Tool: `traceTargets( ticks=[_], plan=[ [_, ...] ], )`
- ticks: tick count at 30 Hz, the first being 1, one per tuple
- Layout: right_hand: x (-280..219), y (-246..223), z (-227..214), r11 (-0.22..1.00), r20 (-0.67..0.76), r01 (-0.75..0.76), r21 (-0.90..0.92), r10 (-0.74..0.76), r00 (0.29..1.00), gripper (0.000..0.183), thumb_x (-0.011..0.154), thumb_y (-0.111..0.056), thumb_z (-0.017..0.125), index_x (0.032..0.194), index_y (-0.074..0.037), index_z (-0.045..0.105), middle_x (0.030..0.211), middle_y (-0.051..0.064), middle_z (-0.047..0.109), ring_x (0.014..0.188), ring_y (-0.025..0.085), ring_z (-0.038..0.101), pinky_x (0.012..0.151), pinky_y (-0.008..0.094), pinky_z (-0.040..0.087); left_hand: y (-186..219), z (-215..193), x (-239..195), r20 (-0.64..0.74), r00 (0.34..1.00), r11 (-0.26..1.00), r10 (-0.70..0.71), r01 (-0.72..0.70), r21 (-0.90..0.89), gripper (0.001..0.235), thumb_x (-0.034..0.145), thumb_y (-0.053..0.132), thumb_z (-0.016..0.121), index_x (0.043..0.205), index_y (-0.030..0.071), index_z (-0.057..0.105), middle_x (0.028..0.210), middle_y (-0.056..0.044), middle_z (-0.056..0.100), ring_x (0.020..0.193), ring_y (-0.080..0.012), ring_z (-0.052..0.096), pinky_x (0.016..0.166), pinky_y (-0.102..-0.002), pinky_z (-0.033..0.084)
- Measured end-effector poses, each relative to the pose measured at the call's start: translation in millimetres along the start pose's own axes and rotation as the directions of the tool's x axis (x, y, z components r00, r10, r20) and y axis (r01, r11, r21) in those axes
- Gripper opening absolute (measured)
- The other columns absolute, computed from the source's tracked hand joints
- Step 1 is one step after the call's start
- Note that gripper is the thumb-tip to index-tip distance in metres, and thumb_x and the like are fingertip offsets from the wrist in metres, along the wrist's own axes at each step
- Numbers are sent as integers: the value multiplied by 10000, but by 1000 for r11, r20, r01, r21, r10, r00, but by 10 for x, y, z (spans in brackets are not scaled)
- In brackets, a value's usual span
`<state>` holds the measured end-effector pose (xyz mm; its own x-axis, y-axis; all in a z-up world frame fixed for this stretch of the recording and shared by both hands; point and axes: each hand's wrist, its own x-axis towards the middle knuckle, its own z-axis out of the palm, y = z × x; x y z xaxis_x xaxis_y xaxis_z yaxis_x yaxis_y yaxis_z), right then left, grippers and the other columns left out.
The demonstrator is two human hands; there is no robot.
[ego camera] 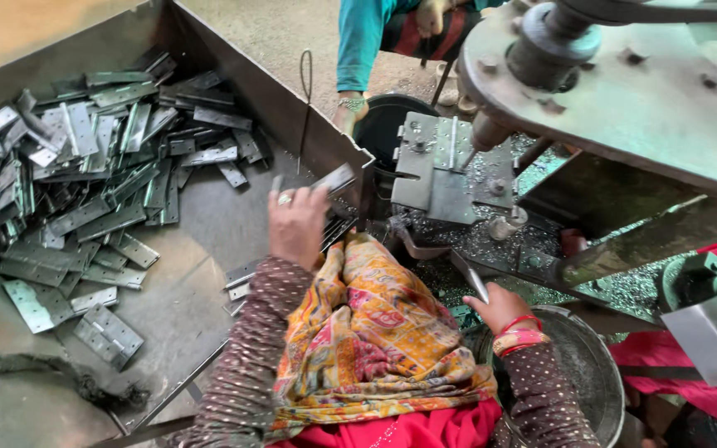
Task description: The person picks up metal plates from a large container, places them individually into a machine jig, and operates the industrial punch machine to process them.
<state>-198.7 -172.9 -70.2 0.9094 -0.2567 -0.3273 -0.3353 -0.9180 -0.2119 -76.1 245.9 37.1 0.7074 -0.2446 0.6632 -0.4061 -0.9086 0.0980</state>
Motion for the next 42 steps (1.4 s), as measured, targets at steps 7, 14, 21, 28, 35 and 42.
traceTargets(
  ticks=[7,14,21,28,35,42],
  plan=[
    [-70,-103,-28,1000,-4,23,-4,-23,1000,592,842,-658,656,1008,-91,681,923,201,738,899,432,709,801,527,549,1348,253,788,223,974,999,36,-30,-30,347,910,311,668,1216,151,692,1025,-57,575,1020,-267,624,1073,-589,376],
    [-152,-113,-58,996,-3,31,80,-31,1000,554,848,-620,664,984,-82,670,888,199,734,870,432,700,773,539,535,1384,517,590,474,880,987,12,66,-148,705,780,378,733,1420,132,569,1363,-154,526,1094,-326,607,1082,-545,348],
    [-154,-172,-85,995,5,0,96,-1,1000,542,851,-622,647,996,-100,662,915,200,734,898,444,696,777,543,539,1280,601,363,207,964,985,165,-151,-82,405,999,241,556,1387,131,605,1383,-108,617,1321,-338,554,1188,-540,339],
    [-94,-110,-7,997,-18,48,65,-47,999,589,855,-658,635,976,-82,658,904,202,741,893,438,702,781,545,541,1401,550,406,148,988,996,48,-59,69,454,951,207,584,1390,323,604,1432,-86,591,1356,-372,535,1207,-561,279],
    [-31,-74,41,997,-19,56,48,-55,998,616,841,-658,656,992,-62,646,928,214,736,894,441,701,781,542,547,1370,497,491,451,892,992,-24,77,-98,705,945,680,468,1487,235,531,1535,-186,467,1312,-355,506,1211,-611,136],
    [209,-303,-493,997,196,16,-75,-1,981,720,816,-716,660,1108,-58,683,1038,201,749,986,390,731,869,496,560,1699,697,256,391,920,999,26,-14,-31,829,963,718,338,1429,67,554,1549,-130,484,1436,-289,449,1239,-590,137]
  ],
)
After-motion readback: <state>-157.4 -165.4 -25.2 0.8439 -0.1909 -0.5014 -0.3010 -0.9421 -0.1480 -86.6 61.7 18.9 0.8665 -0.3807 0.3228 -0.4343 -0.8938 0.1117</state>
